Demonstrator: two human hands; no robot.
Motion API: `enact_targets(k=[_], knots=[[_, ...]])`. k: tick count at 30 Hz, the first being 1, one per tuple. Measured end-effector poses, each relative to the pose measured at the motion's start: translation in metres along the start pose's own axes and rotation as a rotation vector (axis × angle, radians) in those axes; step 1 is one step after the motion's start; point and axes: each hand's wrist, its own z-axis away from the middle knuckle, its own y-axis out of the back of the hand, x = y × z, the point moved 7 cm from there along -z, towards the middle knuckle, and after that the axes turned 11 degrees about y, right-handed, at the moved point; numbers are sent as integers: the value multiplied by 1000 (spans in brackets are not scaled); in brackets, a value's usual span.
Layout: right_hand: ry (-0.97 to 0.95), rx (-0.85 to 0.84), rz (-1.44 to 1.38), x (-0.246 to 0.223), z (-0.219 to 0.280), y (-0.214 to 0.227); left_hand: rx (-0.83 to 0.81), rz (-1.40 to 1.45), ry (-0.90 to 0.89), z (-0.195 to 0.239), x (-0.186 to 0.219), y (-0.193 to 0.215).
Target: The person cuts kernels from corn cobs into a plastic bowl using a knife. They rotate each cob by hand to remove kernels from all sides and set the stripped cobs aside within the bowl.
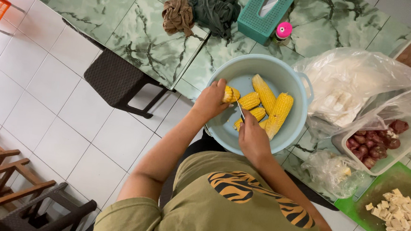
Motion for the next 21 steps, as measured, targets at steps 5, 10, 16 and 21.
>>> enact_targets(k=[5,10,16,21], knots=[[-105,-128,101,12,1,-17,-9,-14,25,-1,0,-2],[-55,-142,215,21,-4,-31,-24,-13,14,0,3,-1],[-83,-162,200,31,-11,-40,-39,-14,8,0,3,-2],[-110,-193,214,34,-25,-44,-35,-11,-8,-3,2,-3]])
